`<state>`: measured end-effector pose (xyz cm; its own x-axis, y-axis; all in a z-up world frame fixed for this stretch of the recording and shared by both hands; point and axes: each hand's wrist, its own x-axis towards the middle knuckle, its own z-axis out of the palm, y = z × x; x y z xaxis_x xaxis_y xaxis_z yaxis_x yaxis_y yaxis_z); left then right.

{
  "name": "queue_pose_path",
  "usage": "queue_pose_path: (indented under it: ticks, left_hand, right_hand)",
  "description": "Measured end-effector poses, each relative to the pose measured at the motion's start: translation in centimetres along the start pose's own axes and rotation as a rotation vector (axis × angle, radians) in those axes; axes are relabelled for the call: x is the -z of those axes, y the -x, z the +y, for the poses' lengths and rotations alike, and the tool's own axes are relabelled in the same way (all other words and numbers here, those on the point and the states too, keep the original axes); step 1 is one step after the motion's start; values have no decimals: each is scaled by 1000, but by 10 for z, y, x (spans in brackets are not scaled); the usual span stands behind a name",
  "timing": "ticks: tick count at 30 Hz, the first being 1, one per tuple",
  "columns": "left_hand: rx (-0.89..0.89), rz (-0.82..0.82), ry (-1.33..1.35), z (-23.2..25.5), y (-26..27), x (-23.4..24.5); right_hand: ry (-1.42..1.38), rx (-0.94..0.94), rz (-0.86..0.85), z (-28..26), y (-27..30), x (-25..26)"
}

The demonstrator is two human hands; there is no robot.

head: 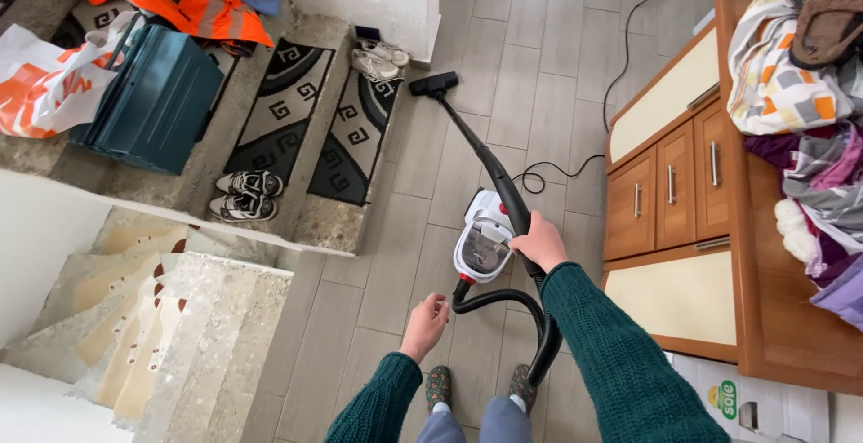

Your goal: The person uses a vacuum cleaner to clean the tiled floor in a hallway near a staircase. They move the vacuum head back and forth across the floor, covering areas near a wooden cabinet and a doorway, then turn off the vacuum at the end.

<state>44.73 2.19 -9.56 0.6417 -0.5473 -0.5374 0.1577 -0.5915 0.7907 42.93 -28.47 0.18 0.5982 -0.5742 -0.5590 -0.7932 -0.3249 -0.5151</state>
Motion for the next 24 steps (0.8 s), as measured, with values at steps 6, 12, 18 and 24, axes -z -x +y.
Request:
queue_pose_path:
  ticks: [6, 12, 18, 24]
  left_hand:
    - [-52, -62, -4, 66, -17, -22]
    - [-114, 113, -97, 142, -54, -44]
    - [-331, 364, 17, 216, -109, -61]
    - [-428, 411, -6, 302, -133, -60]
  right_hand:
    - [320, 18, 40, -25, 34, 92]
    - [602, 198, -9, -53, 52, 184]
    - [841, 464, -55, -74, 47, 254]
    - [974, 850, -66, -100, 53, 302]
